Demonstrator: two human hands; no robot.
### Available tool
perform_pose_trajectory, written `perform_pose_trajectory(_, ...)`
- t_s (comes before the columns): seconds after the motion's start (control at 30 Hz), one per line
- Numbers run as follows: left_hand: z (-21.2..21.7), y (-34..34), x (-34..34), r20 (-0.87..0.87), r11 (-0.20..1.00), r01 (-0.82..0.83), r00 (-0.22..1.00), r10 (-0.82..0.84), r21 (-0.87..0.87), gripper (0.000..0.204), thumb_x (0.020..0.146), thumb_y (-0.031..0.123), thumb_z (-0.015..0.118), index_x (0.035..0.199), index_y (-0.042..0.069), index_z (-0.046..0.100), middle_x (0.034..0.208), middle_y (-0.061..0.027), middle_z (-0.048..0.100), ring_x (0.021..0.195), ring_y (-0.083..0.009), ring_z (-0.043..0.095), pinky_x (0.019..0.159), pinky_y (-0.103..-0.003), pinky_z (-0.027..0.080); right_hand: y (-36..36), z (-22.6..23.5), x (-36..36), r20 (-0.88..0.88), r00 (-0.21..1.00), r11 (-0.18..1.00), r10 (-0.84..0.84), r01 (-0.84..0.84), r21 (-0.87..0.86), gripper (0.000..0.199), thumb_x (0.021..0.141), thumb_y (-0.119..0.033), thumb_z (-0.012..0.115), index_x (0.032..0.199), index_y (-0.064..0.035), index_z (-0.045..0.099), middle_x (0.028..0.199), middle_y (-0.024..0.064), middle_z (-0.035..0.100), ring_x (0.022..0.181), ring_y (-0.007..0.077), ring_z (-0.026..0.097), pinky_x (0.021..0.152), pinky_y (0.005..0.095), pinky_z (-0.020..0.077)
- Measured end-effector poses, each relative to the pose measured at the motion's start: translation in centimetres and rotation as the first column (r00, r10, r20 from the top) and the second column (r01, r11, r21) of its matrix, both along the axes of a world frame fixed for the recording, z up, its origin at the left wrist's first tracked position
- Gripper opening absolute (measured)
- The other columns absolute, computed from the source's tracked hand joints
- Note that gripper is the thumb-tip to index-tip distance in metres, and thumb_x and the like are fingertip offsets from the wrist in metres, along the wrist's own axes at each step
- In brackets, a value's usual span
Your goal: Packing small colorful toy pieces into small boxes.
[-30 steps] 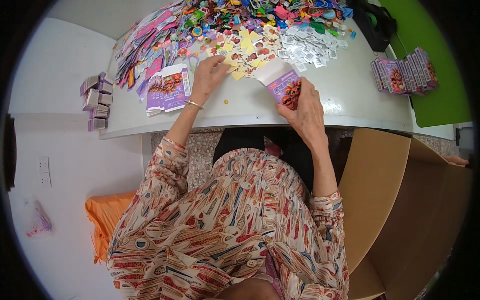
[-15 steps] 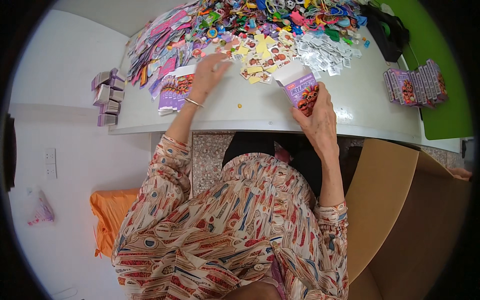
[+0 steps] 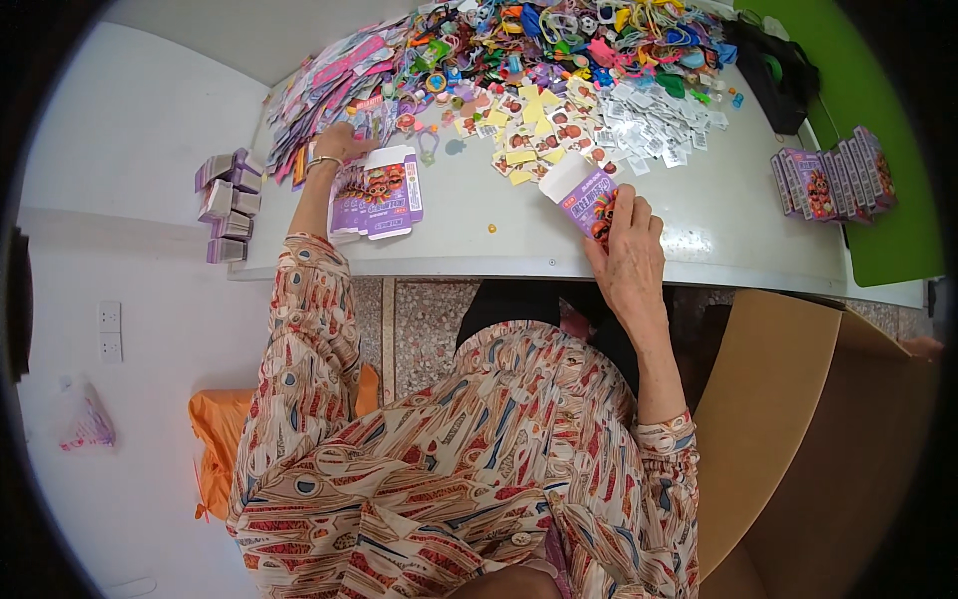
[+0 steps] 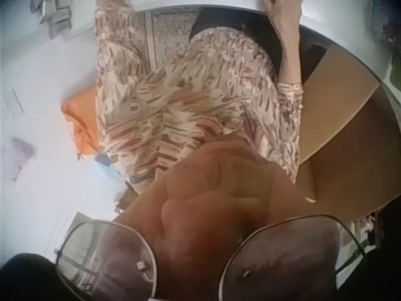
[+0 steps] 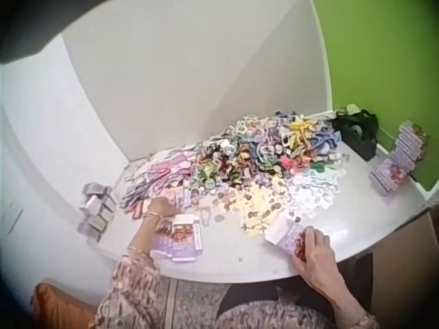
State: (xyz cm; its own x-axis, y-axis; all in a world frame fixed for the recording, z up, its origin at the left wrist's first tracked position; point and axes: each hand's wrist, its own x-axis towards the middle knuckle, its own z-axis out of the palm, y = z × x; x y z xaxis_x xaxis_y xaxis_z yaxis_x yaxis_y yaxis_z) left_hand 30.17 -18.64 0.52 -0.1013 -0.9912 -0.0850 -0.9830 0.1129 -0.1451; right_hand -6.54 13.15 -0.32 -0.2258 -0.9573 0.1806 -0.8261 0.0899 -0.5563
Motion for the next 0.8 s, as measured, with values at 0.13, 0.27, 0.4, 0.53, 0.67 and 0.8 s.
perform_pose_trajectory(0.13, -1.5, -0.6, 4.6, -0.023, 0.997, 0.037, 0.999, -0.039, -0.069, 0.059, 0.064, 0.049, 0.076, 0.094, -0.001, 0.068, 0.102, -0.027, 0.066, 0.098, -0.0383, 0.065, 0.085, -0.044, 0.052, -0.5, 0.5, 0.7, 0.022, 0.999, 0.999, 0.031, -0.032, 0.022, 0.075, 0.076, -0.008, 0.072, 0.138, -0.001, 0.03, 0.119, 0.0239, 0.051, 0.102, 0.0421, 0.051, 0.087, 0.0483, 0.0455)
perform_pose_trajectory(0.27, -0.8, 0.5, 2.4, -0.102, 0.998, 0.05, 0.993, -0.053, -0.034, 0.061, 0.066, 0.054, 0.074, 0.09, -0.002, 0.068, 0.098, -0.027, 0.066, 0.096, -0.0392, 0.064, 0.084, -0.044, 0.051, -0.3, 0.0, 0.1, 0.001, 1.0, 1.0, 0.014, -0.014, 0.003, 0.075, 0.076, -0.008, 0.072, 0.137, -0.0013, 0.03, 0.119, 0.0233, 0.051, 0.103, 0.0418, 0.051, 0.088, 0.0476, 0.0458)
perform_pose_trajectory(0.4, -1.7, 0.7, 3.0, -0.108, 0.977, 0.151, 0.98, -0.168, -0.149, 0.047, 0.068, 0.044, 0.072, 0.084, 0.0, 0.07, 0.093, -0.0263, 0.067, 0.09, -0.0392, 0.065, 0.082, -0.043, 0.052, -0.3, 0.1, 0.2, 0.029, 1.0, 0.999, -0.004, 0.003, 0.049, 0.075, 0.075, -0.009, 0.072, 0.137, -0.0016, 0.03, 0.119, 0.0224, 0.051, 0.103, 0.0416, 0.051, 0.088, 0.0467, 0.0463)
perform_pose_trajectory(0.53, 0.4, 0.2, 2.7, -0.199, 0.946, 0.184, 0.95, -0.24, -0.265, 0.022, 0.07, 0.022, 0.061, 0.075, 0.004, 0.072, 0.082, -0.0236, 0.066, 0.079, -0.0402, 0.066, 0.077, -0.045, 0.053, -0.2, 0.1, 0.0, 0.034, 0.999, 1.0, 0.015, -0.016, 0.026, 0.073, 0.075, -0.009, 0.072, 0.135, -0.0015, 0.032, 0.118, 0.0223, 0.052, 0.102, 0.0415, 0.051, 0.087, 0.0467, 0.0466)
perform_pose_trajectory(0.67, 2.8, 0.4, 2.2, -0.164, 0.894, 0.097, 0.969, -0.185, -0.437, 0.02, 0.074, 0.02, 0.059, 0.079, 0.009, 0.074, 0.086, -0.0187, 0.068, 0.082, -0.0377, 0.066, 0.076, -0.044, 0.053, -0.2, 0.0, 0.0, 0.027, 0.999, 1.0, 0.018, -0.019, 0.022, 0.072, 0.075, -0.009, 0.072, 0.134, -0.0012, 0.032, 0.117, 0.0223, 0.052, 0.102, 0.0412, 0.051, 0.087, 0.0467, 0.0467)
perform_pose_trajectory(0.8, 4.6, 2.8, -1.4, -0.23, 0.878, -0.008, 0.966, -0.116, -0.478, 0.022, 0.077, 0.025, 0.06, 0.085, 0.01, 0.074, 0.087, -0.0175, 0.069, 0.083, -0.0374, 0.066, 0.075, -0.045, 0.053, 0.0, 0.0, -0.2, 0.024, 1.0, 1.0, 0.003, -0.003, 0.012, 0.07, 0.075, -0.009, 0.071, 0.133, -0.0005, 0.033, 0.116, 0.0225, 0.052, 0.101, 0.0411, 0.052, 0.086, 0.047, 0.0471)
